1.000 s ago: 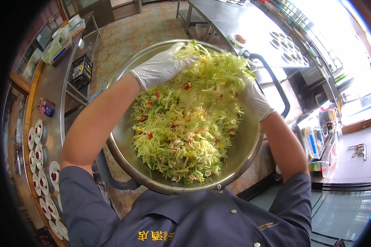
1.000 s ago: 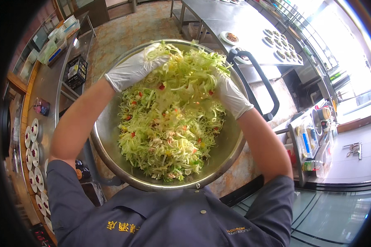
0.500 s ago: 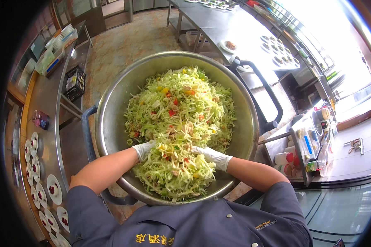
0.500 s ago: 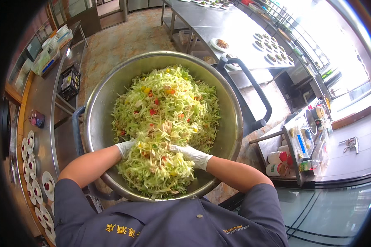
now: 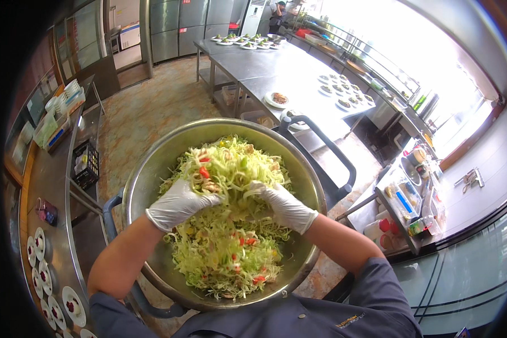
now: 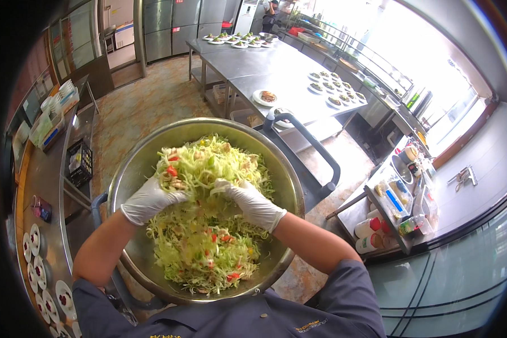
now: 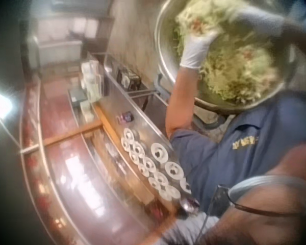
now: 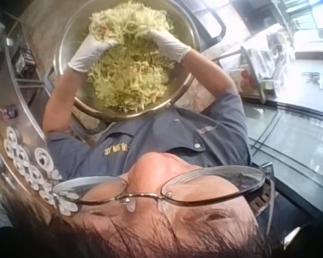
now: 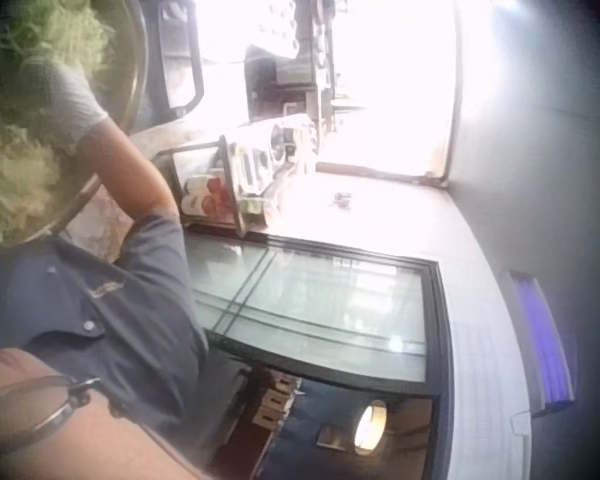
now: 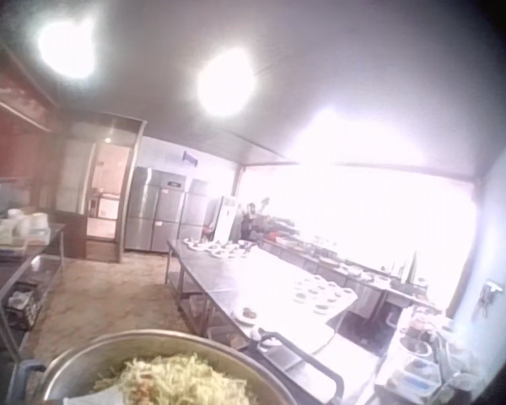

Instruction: The person adds various seasonings and oil from bottles and containers into a large bowl filled with chopped vegetables and meat, then thoroughly mixes the ingredients together by hand.

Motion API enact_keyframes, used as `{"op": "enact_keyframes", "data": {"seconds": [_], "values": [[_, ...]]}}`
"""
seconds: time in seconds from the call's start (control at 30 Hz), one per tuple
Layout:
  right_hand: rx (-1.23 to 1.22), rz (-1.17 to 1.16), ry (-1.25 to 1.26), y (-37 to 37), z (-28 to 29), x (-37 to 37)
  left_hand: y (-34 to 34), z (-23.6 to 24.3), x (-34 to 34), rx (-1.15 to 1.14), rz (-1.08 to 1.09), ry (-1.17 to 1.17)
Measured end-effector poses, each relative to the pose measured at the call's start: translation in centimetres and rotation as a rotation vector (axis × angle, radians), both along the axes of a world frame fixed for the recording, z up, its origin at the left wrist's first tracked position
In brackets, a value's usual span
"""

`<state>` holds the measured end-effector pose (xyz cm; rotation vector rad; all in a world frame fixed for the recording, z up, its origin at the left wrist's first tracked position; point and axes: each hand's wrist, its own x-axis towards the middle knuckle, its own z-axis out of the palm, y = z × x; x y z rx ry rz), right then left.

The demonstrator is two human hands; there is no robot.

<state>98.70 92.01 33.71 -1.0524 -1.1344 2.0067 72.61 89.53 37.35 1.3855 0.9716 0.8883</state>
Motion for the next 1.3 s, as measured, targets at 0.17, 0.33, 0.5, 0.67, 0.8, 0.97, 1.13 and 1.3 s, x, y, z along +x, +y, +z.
{"op": "enact_keyframes", "data": {"seconds": [0.17,0.33,0.5,0.67,0.8,0.97,1.13,1.3], "values": [[-0.242,0.276,-0.459,-2.7,-1.1,5.8,-1.8,-2.9,-4.5,-0.098,0.078,0.379],[-0.495,0.355,-0.532,-8.6,-9.2,1.5,-7.4,-20.1,-6.1,-0.563,-0.27,0.971],[-0.604,0.345,-0.099,-9.3,-10.5,-0.6,-6.4,-23.0,0.2,-1.093,-0.245,0.256],[-0.558,0.235,-0.26,-8.5,-13.4,0.1,-7.3,-19.7,0.6,-1.121,-0.083,-0.149],[-0.14,0.284,-0.178,-7.4,-8.8,0.5,-6.6,-15.9,0.1,-0.686,-0.11,-0.263],[0.137,0.154,0.004,-5.2,-1.6,-0.3,-4.3,-2.5,0.0,-0.183,-0.209,-0.014],[0.116,0.146,-0.48,1.2,4.1,-0.7,1.1,2.8,0.0,0.35,-0.05,0.389],[0.693,0.323,-0.727,1.8,4.1,1.2,6.2,1.3,-3.2,0.396,0.044,0.695]]}}
